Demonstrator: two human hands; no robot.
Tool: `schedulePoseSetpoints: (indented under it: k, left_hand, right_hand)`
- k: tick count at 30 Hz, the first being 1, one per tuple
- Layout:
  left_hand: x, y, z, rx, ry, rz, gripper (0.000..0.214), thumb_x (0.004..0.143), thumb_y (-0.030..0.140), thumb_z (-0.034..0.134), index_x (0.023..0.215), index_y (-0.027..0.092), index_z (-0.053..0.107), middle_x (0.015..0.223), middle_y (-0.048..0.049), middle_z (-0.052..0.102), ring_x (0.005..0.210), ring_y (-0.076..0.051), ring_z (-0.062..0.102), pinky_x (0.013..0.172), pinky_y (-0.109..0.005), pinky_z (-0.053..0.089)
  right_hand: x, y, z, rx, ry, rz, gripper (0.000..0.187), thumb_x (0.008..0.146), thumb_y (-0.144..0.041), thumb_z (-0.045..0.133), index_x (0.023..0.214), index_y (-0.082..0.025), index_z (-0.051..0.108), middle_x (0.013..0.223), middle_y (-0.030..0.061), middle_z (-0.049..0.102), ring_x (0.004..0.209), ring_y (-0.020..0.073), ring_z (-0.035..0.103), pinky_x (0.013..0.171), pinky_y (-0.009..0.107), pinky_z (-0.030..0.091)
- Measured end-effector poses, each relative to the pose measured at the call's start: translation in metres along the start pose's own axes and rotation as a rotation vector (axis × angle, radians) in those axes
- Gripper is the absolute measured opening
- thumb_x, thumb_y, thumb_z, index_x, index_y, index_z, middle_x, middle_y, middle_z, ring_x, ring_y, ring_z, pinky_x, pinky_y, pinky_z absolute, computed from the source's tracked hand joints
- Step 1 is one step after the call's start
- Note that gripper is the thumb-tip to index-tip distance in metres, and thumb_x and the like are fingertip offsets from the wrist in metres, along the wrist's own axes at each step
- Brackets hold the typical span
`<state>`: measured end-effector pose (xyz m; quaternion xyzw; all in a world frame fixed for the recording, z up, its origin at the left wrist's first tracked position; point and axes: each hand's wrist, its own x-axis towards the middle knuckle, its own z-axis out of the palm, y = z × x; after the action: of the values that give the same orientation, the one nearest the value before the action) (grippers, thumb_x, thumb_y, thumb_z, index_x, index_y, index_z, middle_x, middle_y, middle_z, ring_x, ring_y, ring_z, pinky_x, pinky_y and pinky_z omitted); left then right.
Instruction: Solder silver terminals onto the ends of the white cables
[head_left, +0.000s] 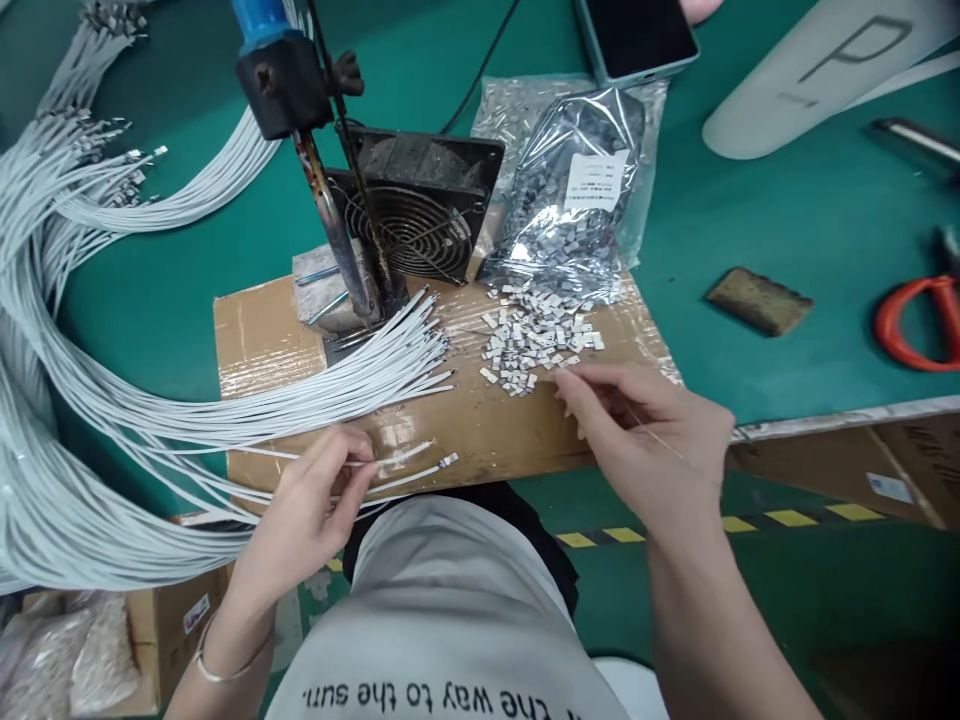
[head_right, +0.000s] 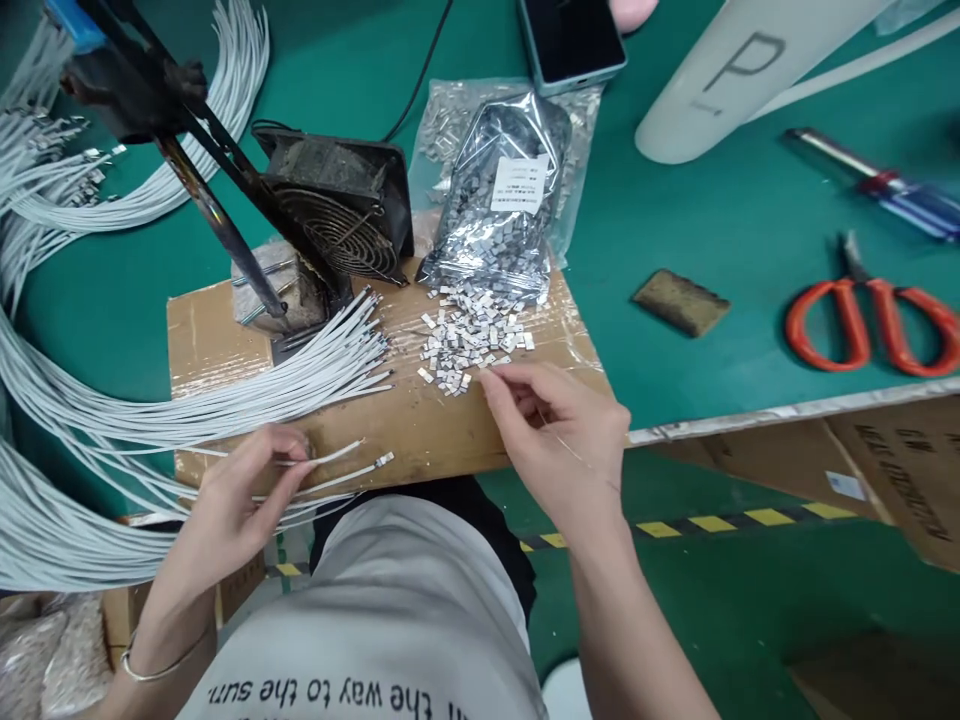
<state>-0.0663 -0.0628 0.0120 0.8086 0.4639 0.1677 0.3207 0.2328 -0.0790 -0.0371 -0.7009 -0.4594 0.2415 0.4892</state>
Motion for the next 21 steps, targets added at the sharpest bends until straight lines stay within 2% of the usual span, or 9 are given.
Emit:
schedulePoseSetpoints:
  k: [2,4,9,12,15,17,21]
  left_hand:
    - [0.001,0.005,-0.003,-0.129,-0.078,-0.026,0.013,0.106,0.011,0.061,0.110,0.022,0.063,0.091,0.0001,0.074,0.075,-0.013,0.071,0.066,-0.023,0.054]
    - [0.004,0.010,0.000,-0.199,-0.106,-0.048,0.011,0.106,0.013,0.063,0.110,0.023,0.066,0.086,0.0014,0.076,0.069,-0.012,0.070,0.059,-0.021,0.050]
    - [0.014,0.016,0.015,-0.203,0.085,-0.091,0.006,0.102,0.016,0.071,0.101,0.022,0.069,0.078,0.0023,0.073,0.058,-0.010,0.058,0.050,-0.021,0.043]
    - [0.018,0.016,0.020,-0.163,0.179,-0.014,0.010,0.099,0.012,0.074,0.101,0.021,0.070,0.079,0.0029,0.072,0.056,-0.008,0.054,0.050,-0.021,0.042]
    - [0.020,0.017,0.018,-0.135,0.190,0.062,0.011,0.101,0.009,0.069,0.103,0.019,0.072,0.081,0.0001,0.074,0.064,-0.010,0.060,0.060,-0.023,0.047]
    - [0.020,0.018,0.016,-0.218,0.164,-0.003,0.010,0.104,0.012,0.066,0.101,0.019,0.073,0.077,-0.0001,0.073,0.065,-0.011,0.061,0.061,-0.023,0.048]
    - [0.017,0.022,0.014,-0.711,0.066,-0.359,0.026,0.109,0.035,0.064,0.090,0.019,0.074,0.068,-0.0006,0.067,0.054,-0.010,0.054,0.050,-0.022,0.040]
  right_hand:
    - [0.000,0.001,-0.003,-0.096,-0.050,-0.060,0.006,0.091,-0.028,0.080,0.086,-0.027,0.082,0.078,0.0014,0.077,0.059,0.0149,0.064,0.053,0.030,0.053]
    - [0.000,-0.001,-0.004,-0.167,-0.101,-0.112,0.005,0.093,-0.026,0.078,0.092,-0.027,0.082,0.083,0.0019,0.077,0.062,0.0155,0.065,0.057,0.031,0.055]
    - [0.003,-0.003,-0.001,-0.224,-0.174,-0.148,0.005,0.095,-0.030,0.077,0.094,-0.025,0.079,0.082,0.0020,0.073,0.061,0.0155,0.062,0.054,0.030,0.053]
    - [0.003,-0.001,-0.001,-0.236,-0.174,-0.132,0.007,0.093,-0.031,0.079,0.089,-0.026,0.077,0.078,0.0004,0.071,0.058,0.0145,0.061,0.051,0.029,0.050]
    - [-0.001,0.000,0.000,-0.232,-0.138,-0.086,0.005,0.092,-0.028,0.078,0.088,-0.026,0.075,0.070,-0.0023,0.067,0.054,0.0127,0.058,0.050,0.027,0.049]
    - [-0.005,-0.004,0.002,-0.143,-0.098,-0.026,0.005,0.091,-0.027,0.079,0.089,-0.025,0.074,0.069,-0.0030,0.067,0.054,0.0123,0.059,0.051,0.025,0.051]
    - [-0.013,-0.021,0.014,0.131,-0.100,0.095,0.006,0.089,-0.023,0.082,0.092,-0.025,0.077,0.073,-0.0023,0.072,0.054,0.0116,0.062,0.051,0.024,0.055]
